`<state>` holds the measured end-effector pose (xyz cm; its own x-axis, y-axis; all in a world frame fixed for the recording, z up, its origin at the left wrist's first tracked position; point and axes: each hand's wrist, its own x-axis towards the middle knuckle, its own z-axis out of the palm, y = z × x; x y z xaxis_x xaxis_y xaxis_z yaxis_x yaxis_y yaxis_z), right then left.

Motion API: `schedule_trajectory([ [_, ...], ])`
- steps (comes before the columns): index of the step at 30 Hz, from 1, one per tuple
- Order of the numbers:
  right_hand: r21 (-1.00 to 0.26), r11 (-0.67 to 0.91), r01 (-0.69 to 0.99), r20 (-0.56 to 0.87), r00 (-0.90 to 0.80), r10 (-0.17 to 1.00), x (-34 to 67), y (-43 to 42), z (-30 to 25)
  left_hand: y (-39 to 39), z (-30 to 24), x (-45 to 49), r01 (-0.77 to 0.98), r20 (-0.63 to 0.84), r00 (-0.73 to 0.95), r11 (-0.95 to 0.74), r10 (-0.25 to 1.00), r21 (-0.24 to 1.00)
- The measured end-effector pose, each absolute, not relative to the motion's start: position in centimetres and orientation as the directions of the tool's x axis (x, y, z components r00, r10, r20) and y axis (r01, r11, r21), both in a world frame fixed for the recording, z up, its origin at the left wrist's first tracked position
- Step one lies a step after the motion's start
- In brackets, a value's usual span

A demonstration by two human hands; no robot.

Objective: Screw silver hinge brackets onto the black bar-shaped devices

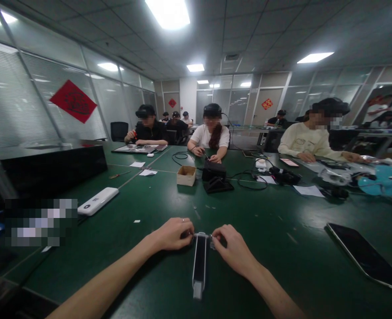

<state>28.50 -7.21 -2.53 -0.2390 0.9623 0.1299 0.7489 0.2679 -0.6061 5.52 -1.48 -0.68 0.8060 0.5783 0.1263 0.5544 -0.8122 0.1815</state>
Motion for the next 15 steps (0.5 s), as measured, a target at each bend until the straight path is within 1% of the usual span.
schedule_trajectory([
  [8, -0.594, 0.308, 0.743, 0.166, -0.261, 0.951, 28.48, -7.27, -2.37, -1.39, -0.59, 5.58, 0.551, 0.129, 0.803, -0.807, 0.582, 0.211],
  [15, -0.573, 0.342, 0.745, 0.203, -0.275, 0.940, 28.53, -7.16, -2.69, -1.14, -1.23, 5.51, 0.538, 0.158, 0.808, -0.820, 0.568, 0.197],
])
